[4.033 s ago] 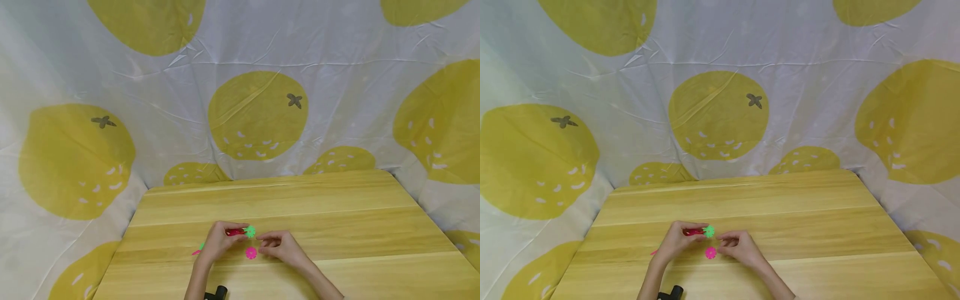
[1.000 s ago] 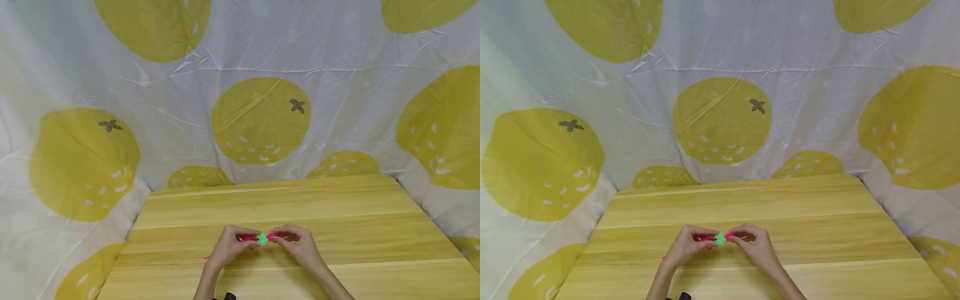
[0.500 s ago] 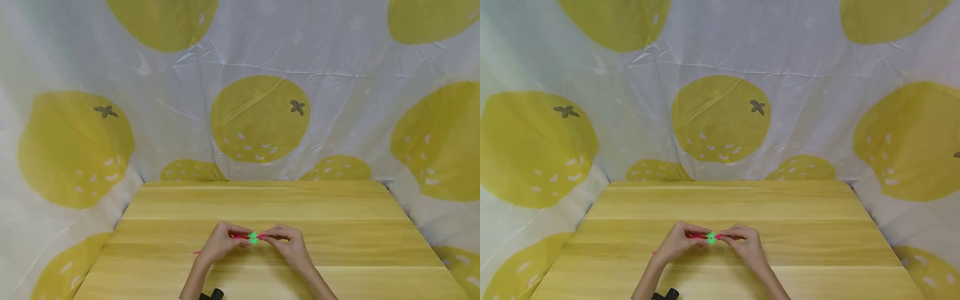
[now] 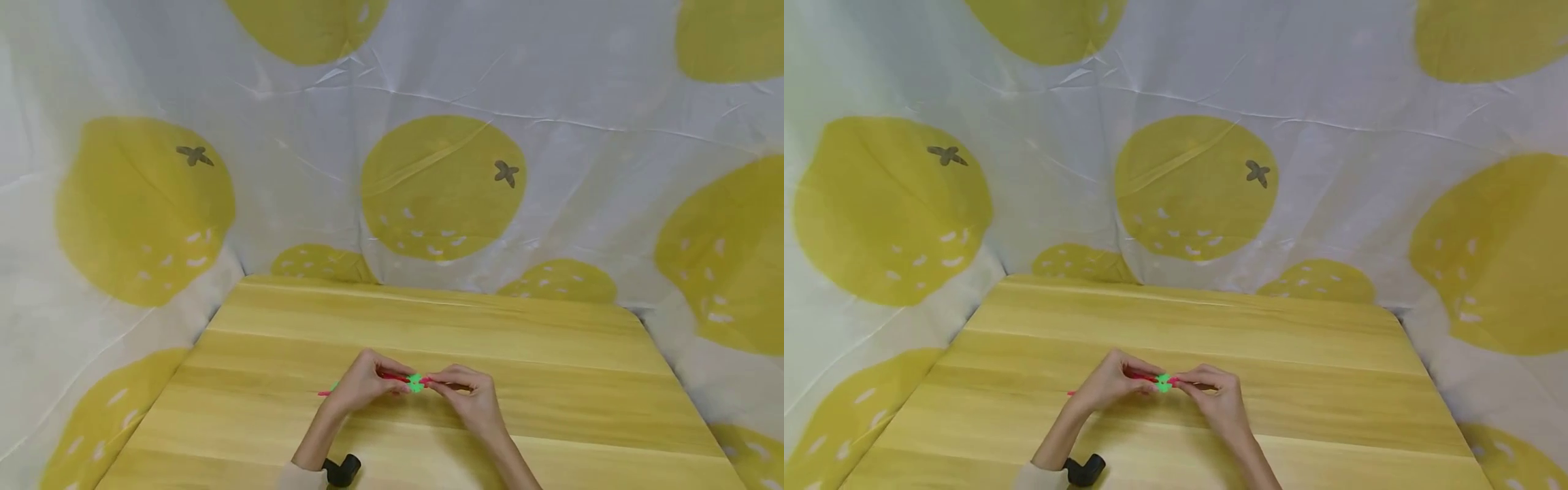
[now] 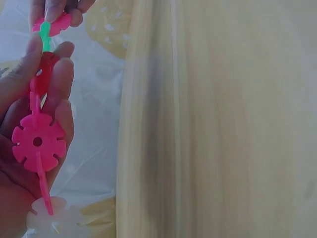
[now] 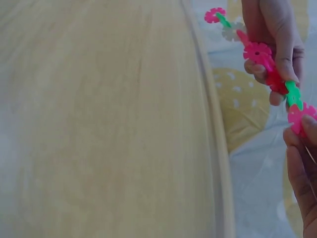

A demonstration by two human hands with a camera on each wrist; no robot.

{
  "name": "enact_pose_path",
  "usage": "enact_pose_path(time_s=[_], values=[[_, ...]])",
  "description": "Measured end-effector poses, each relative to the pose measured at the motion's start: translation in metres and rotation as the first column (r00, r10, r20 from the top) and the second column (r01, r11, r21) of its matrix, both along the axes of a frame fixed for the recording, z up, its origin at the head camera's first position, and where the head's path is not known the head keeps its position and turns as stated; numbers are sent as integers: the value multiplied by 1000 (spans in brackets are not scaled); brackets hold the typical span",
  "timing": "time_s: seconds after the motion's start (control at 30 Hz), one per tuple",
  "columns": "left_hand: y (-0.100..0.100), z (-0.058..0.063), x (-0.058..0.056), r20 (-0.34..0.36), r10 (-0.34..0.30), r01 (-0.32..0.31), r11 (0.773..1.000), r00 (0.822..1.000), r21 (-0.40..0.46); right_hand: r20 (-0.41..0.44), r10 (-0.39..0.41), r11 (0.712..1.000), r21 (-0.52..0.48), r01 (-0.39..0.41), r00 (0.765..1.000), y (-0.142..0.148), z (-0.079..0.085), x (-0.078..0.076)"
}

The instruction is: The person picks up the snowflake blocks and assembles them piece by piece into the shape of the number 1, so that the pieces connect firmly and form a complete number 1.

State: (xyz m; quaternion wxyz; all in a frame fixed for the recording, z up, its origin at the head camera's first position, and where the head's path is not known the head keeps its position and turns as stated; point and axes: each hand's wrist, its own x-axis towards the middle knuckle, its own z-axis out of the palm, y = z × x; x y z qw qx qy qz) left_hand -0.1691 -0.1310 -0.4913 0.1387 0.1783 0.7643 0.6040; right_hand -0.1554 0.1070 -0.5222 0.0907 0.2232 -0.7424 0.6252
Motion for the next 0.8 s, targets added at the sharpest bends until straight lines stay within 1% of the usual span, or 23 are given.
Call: enact_pose_path(time_s=[0.1, 0.17, 0.3, 0.37, 0.5, 0.57, 0.63, 0.73, 0.8], values=[[-6, 3, -4, -2, -14, 14, 1000, 1000, -9, 15, 35, 999, 24, -35, 999, -4, 0, -2], [-7, 5, -5, -4, -23, 23, 1000, 1000, -4, 37, 59, 998, 27, -60, 998, -4, 0, -2], [4, 4, -5, -6, -51, 51, 999, 999, 8, 90, 75, 997, -12, -74, 993, 7, -1, -1], [10, 3, -4, -6, -47, 47, 999, 999, 12, 104, 91, 996, -36, -87, 990, 13, -1, -1], [16, 2, -2, -11, -5, 5, 1000, 1000, 7, 116, 131, 991, -47, -127, 985, 17, -1, -3], [17, 1, -1, -11, 8, -8, 1000, 1000, 13, 124, 120, 993, -30, -117, 985, 17, -1, -4], [17, -1, -1, -5, 4, -4, 1000, 1000, 12, 142, 84, 996, 2, -85, 986, 16, 0, -4], [15, -1, 0, 4, -26, 26, 1000, 1000, -18, 169, 8, 997, 68, -20, 986, 16, 0, -3], [11, 1, 1, 13, -63, 63, 997, 998, -45, 177, -25, 995, 101, 7, 984, 16, 0, -4]])
